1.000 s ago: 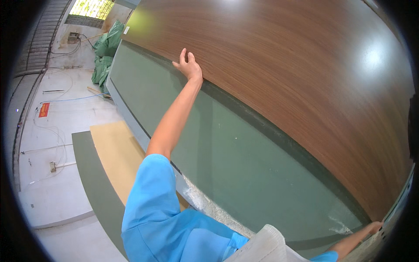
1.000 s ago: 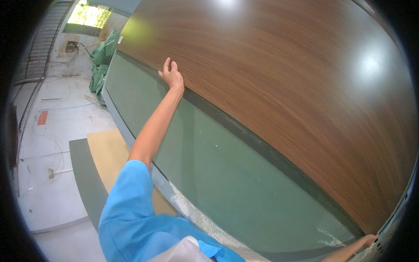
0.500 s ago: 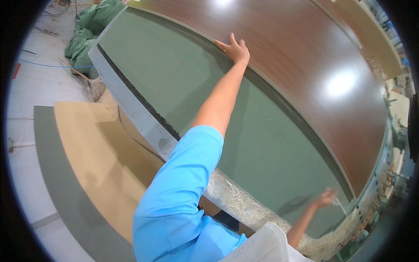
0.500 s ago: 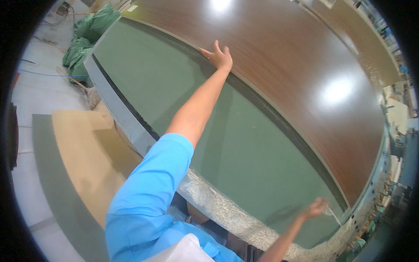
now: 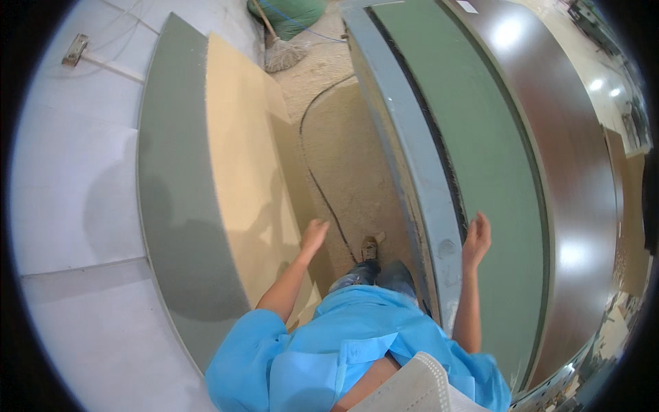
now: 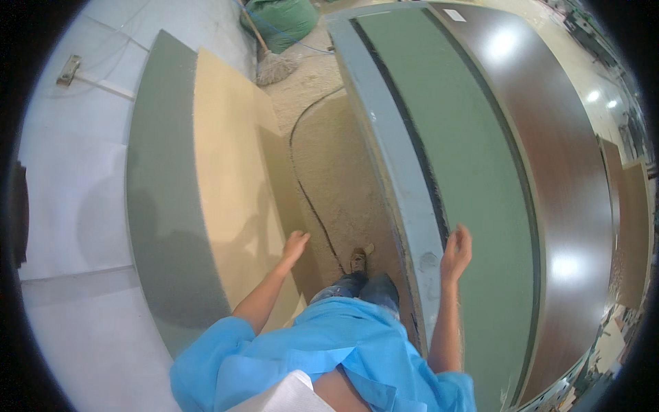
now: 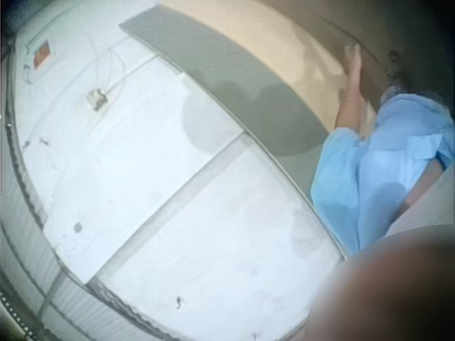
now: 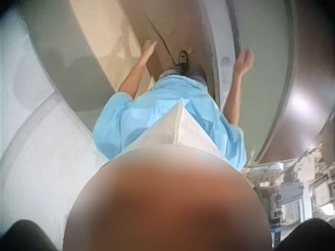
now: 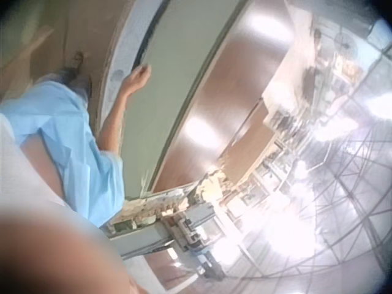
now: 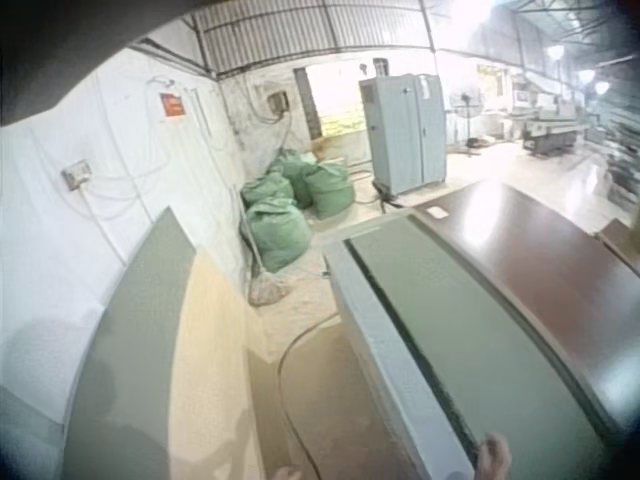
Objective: The person measures a large wooden panel on a machine using a tape measure, then moves to a control desk to operate a computer. They return to the machine to lift and reposition the panel, then resume operating the computer and measuring the panel again.
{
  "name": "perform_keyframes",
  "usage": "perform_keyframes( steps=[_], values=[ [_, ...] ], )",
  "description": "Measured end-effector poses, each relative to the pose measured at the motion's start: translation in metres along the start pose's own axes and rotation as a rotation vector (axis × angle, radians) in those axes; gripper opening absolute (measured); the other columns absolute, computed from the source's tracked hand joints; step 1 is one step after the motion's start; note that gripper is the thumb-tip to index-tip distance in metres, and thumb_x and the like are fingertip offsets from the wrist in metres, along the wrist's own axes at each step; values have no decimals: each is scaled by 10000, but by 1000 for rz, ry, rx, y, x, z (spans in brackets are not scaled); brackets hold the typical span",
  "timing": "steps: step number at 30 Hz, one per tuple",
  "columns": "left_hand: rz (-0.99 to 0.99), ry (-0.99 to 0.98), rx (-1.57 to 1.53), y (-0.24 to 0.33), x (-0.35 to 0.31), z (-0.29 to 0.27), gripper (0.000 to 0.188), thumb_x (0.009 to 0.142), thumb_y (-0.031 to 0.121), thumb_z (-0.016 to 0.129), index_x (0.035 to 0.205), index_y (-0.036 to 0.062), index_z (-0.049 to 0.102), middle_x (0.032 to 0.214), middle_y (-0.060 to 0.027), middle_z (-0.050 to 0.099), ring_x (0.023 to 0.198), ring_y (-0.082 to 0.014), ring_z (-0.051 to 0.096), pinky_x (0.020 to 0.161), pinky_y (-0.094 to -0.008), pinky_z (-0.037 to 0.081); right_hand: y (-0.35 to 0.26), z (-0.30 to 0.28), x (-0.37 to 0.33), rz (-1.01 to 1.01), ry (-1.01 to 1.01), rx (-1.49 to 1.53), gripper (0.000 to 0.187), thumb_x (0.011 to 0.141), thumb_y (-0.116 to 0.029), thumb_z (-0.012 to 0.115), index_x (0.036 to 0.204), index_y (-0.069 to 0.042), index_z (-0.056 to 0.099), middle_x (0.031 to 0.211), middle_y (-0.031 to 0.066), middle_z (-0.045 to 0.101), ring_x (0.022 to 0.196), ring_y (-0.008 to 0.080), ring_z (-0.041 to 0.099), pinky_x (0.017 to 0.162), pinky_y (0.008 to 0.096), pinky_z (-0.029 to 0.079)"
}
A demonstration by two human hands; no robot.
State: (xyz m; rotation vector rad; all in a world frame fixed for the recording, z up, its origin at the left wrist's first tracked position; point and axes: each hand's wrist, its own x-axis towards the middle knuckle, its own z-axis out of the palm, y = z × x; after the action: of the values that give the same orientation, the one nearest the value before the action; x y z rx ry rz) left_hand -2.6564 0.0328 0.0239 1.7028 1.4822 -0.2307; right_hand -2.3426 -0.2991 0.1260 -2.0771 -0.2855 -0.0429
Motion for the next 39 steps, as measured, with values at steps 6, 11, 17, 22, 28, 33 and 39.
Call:
perform_keyframes(
  steps=[6,11,17,22,28,33,39],
  values=[
    [-189,-201,-20,-137,59,-40,469,983,443,572,1176,22,647,1058,-131,715,947,-275,675,837,-444,519,-100,157,131,-105,-158,156,300,1006,-152,590,1267,-18,655,1082,111,702,961,177,639,868,329,514],
    [-160,-450,-273,-95,109,12,283,1012,301,551,1066,56,683,858,-43,655,749,-158,585,638,-362,479,-161,320,179,26,-469,180,288,974,-143,616,1219,-2,670,1057,148,715,933,199,677,815,323,537],
    [-28,-357,-528,13,255,-109,220,1019,259,527,1073,101,670,891,-22,649,763,-150,561,657,-325,449,-236,476,230,-244,-719,150,305,958,-182,608,1183,7,689,1031,215,716,905,302,710,766,412,543],
    [-160,223,-981,91,300,-209,314,1016,294,541,1214,76,649,1041,-77,704,932,-156,649,781,-338,511,-298,561,328,-96,-878,116,321,990,-187,601,1250,-16,680,1052,145,729,922,178,661,840,326,520],
    [-496,-58,-781,108,404,-228,339,1010,307,560,1176,39,683,1030,-116,719,1046,-181,669,850,-328,515,-319,660,441,-97,-725,148,313,1001,-168,590,1262,-17,673,1094,134,738,965,191,694,855,324,532],
    [-369,-430,-426,117,529,-248,348,995,289,568,1192,26,682,1030,-111,727,968,-201,682,800,-333,522,-315,708,523,63,-504,29,319,1007,-174,590,1269,-10,666,1150,135,723,999,196,691,891,334,536],
    [-288,-283,-287,248,749,-408,337,979,264,579,1190,20,676,1006,-91,725,865,-202,685,740,-332,526,-347,727,603,297,-249,-29,350,1020,-188,580,1315,-8,638,1251,142,682,1018,199,674,893,325,540]
  ],
)
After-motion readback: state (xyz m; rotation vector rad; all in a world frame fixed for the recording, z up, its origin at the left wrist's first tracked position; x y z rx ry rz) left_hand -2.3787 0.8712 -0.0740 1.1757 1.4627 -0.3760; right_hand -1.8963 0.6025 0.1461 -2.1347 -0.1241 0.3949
